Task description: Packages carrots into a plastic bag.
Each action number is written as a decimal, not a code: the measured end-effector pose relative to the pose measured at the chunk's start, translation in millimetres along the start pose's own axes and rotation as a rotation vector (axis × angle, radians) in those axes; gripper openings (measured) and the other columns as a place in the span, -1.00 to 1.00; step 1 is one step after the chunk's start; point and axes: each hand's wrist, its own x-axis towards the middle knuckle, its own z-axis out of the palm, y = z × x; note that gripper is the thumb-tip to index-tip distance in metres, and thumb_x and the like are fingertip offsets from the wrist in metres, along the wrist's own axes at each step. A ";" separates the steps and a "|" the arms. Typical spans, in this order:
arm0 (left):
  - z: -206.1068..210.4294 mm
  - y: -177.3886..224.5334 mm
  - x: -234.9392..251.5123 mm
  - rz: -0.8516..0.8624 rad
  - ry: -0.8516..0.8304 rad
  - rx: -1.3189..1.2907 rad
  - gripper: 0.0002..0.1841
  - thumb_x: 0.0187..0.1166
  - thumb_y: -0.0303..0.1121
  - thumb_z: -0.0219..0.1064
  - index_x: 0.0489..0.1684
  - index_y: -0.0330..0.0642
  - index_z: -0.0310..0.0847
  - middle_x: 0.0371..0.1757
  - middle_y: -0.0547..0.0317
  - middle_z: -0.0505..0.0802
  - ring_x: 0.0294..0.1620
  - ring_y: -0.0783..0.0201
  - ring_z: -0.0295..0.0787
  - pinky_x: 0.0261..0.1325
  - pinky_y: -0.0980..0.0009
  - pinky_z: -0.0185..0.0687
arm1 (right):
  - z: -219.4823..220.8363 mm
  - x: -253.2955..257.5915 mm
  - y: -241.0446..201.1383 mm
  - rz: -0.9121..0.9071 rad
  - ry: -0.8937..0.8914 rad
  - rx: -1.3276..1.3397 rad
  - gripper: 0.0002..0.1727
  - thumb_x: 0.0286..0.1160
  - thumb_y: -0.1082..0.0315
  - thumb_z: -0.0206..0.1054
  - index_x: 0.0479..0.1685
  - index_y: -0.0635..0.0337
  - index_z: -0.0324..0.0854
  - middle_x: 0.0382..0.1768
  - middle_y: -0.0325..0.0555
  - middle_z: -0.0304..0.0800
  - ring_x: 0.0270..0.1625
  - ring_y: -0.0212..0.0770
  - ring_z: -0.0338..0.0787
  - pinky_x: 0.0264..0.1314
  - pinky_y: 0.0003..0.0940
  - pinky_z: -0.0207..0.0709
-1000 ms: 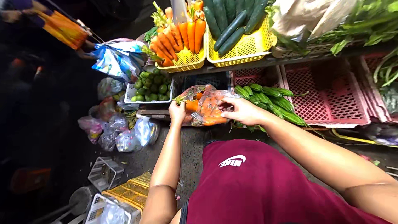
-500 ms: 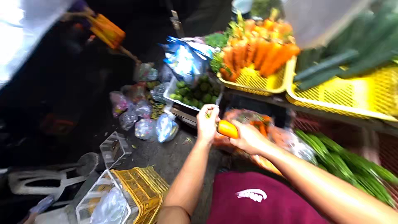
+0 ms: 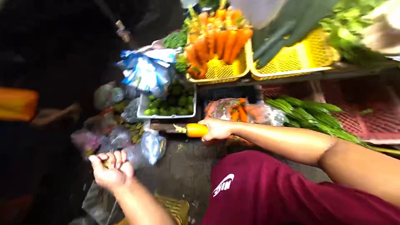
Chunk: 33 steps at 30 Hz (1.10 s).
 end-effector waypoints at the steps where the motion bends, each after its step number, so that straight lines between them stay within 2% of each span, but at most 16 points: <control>1: -17.3 -15.1 5.4 -0.009 -0.033 0.464 -0.69 0.83 -0.37 -0.09 -0.26 -0.18 0.56 -0.61 0.10 0.62 -0.59 0.33 0.60 -0.42 0.45 0.63 | -12.4 -5.1 10.6 0.039 0.122 0.024 -0.51 0.40 0.24 0.55 0.28 0.22 0.60 -0.02 0.09 0.78 -0.03 -0.07 0.79 0.11 0.04 0.66; 2: -27.4 -25.7 3.4 -0.098 -0.167 0.862 -0.67 0.68 -0.30 0.26 0.22 -0.37 0.63 -0.09 -0.17 0.81 -0.06 0.13 0.79 0.13 0.20 0.73 | -21.6 -13.6 20.6 0.072 0.232 0.088 -0.49 0.43 0.23 0.53 0.34 0.22 0.57 0.02 0.11 0.78 0.00 -0.07 0.81 0.15 0.01 0.68; 3: -23.1 -38.6 -0.9 -0.193 -0.295 1.102 -0.34 0.52 -0.14 0.50 0.53 -0.39 0.51 0.33 -0.32 0.74 0.37 -0.07 0.70 0.50 -0.08 0.53 | -29.5 -22.6 28.1 0.098 0.332 0.149 -0.47 0.46 0.22 0.51 0.40 0.18 0.55 0.04 0.10 0.79 -0.01 -0.09 0.83 0.13 -0.03 0.73; 4: -3.0 -52.0 -7.8 -0.228 -0.392 1.180 -0.20 0.43 -0.09 0.59 0.61 -0.41 0.44 0.47 -0.39 0.65 0.51 -0.19 0.60 0.59 -0.23 0.42 | -36.8 -29.7 33.5 0.110 0.415 0.195 -0.45 0.48 0.22 0.48 0.45 0.14 0.50 0.04 0.09 0.79 -0.05 -0.11 0.85 0.09 -0.06 0.76; 5: 30.3 -63.3 -19.0 -0.228 -0.470 1.120 -0.25 0.47 -0.11 0.56 0.58 -0.40 0.46 0.45 -0.33 0.69 0.46 -0.10 0.67 0.55 -0.11 0.53 | -43.0 -34.7 37.3 0.110 0.484 0.223 -0.44 0.49 0.22 0.47 0.48 0.11 0.46 0.03 0.07 0.79 -0.08 -0.12 0.85 0.05 -0.09 0.76; 7: 117.9 -75.5 -53.4 -0.251 -0.668 0.709 -0.35 0.56 -0.24 0.43 0.56 -0.48 0.41 0.41 -0.24 0.74 0.35 0.09 0.79 0.39 0.16 0.75 | -47.3 -43.7 42.2 0.087 0.584 0.220 -0.44 0.51 0.23 0.45 0.49 0.06 0.40 0.04 0.04 0.78 -0.05 -0.14 0.85 0.06 -0.08 0.76; 10: 248.6 -80.5 -87.6 -0.305 -0.919 0.388 -0.13 0.45 -0.14 0.49 0.76 -0.33 0.16 0.48 -0.13 0.69 0.43 0.17 0.71 0.44 0.22 0.70 | -52.7 -57.1 35.7 0.039 0.701 0.087 -0.39 0.51 0.19 0.49 0.54 -0.01 0.40 0.07 -0.03 0.80 0.06 -0.16 0.84 0.19 0.00 0.74; 12: 306.8 -79.1 -92.9 -0.266 -0.955 0.371 -0.28 0.42 -0.18 0.60 0.57 -0.20 0.39 0.21 0.01 0.83 0.16 0.24 0.84 0.22 0.20 0.83 | -56.1 -72.2 34.6 0.021 0.833 0.032 -0.36 0.47 0.13 0.52 0.55 -0.05 0.41 0.06 -0.10 0.83 0.06 -0.19 0.85 0.18 0.01 0.75; 14: 346.8 -73.5 -84.2 -0.137 -0.998 0.427 -0.29 0.44 -0.16 0.62 0.57 -0.15 0.44 0.22 0.02 0.84 0.14 0.23 0.86 0.21 0.14 0.85 | -65.8 -97.6 40.3 0.031 0.950 0.058 -0.18 0.40 0.11 0.58 0.70 -0.07 0.29 0.31 -0.07 0.74 0.24 -0.14 0.80 0.31 0.04 0.72; 15: 365.0 -71.9 -76.5 -0.025 -0.997 0.477 -0.26 0.45 -0.10 0.60 0.61 -0.15 0.41 0.31 0.01 0.80 0.25 0.22 0.81 0.31 0.12 0.80 | -70.5 -113.6 48.4 0.039 0.989 0.093 -0.10 0.40 0.12 0.58 0.77 -0.05 0.21 0.47 -0.04 0.63 0.36 -0.10 0.74 0.38 0.03 0.68; 17: 406.0 -79.3 -55.5 0.204 -0.973 0.562 -0.23 0.44 -0.11 0.59 0.63 -0.26 0.41 0.46 -0.16 0.69 0.47 0.06 0.65 0.52 0.04 0.60 | -67.0 -150.0 68.7 0.062 1.044 0.294 -0.20 0.48 0.18 0.48 0.75 0.00 0.25 0.52 -0.04 0.61 0.33 -0.10 0.78 0.30 -0.04 0.74; 20: 469.7 -127.3 -34.2 0.278 -0.915 0.710 -0.24 0.31 -0.17 0.66 0.58 -0.20 0.51 0.43 -0.24 0.69 0.44 -0.11 0.65 0.48 -0.08 0.59 | -39.4 -211.1 99.0 0.081 1.091 0.585 -0.52 0.68 0.26 0.29 0.56 0.11 0.44 0.34 -0.04 0.75 0.16 -0.12 0.86 0.13 -0.15 0.80; 26: 515.5 -215.1 -44.8 0.227 -0.817 0.823 -0.32 0.40 -0.31 0.56 0.57 -0.26 0.45 0.50 -0.21 0.68 0.49 -0.11 0.65 0.53 -0.09 0.56 | 24.3 -300.3 150.7 0.060 1.261 1.001 -0.60 0.77 0.26 -0.02 0.40 0.24 0.51 0.14 0.03 0.83 0.07 -0.05 0.87 0.12 -0.08 0.78; 29: 517.3 -218.7 -40.9 0.219 -0.813 0.812 -0.24 0.36 -0.25 0.60 0.59 -0.31 0.40 0.47 -0.26 0.68 0.49 -0.14 0.65 0.54 -0.10 0.55 | 33.8 -320.4 166.1 0.020 1.302 1.053 -0.61 0.79 0.27 -0.08 0.34 0.22 0.54 0.07 0.00 0.86 0.03 -0.08 0.88 0.12 -0.10 0.78; 31: 505.6 -212.2 -39.8 0.174 -0.842 0.775 -0.07 0.37 -0.16 0.62 0.73 -0.36 0.20 0.53 -0.34 0.61 0.49 -0.19 0.62 0.54 -0.10 0.55 | 35.0 -334.3 174.9 0.034 1.280 1.030 -0.61 0.82 0.28 -0.10 0.34 0.21 0.54 0.05 -0.02 0.85 0.02 -0.10 0.87 0.14 -0.12 0.77; 33: 481.3 -194.8 -49.0 0.210 -0.799 0.723 -0.17 0.53 -0.10 0.48 0.72 -0.37 0.20 0.48 -0.28 0.65 0.38 -0.03 0.70 0.44 0.10 0.65 | 35.7 -349.7 185.5 0.066 1.244 0.992 -0.61 0.82 0.27 -0.11 0.36 0.17 0.54 0.07 -0.06 0.84 0.02 -0.13 0.87 0.16 -0.13 0.76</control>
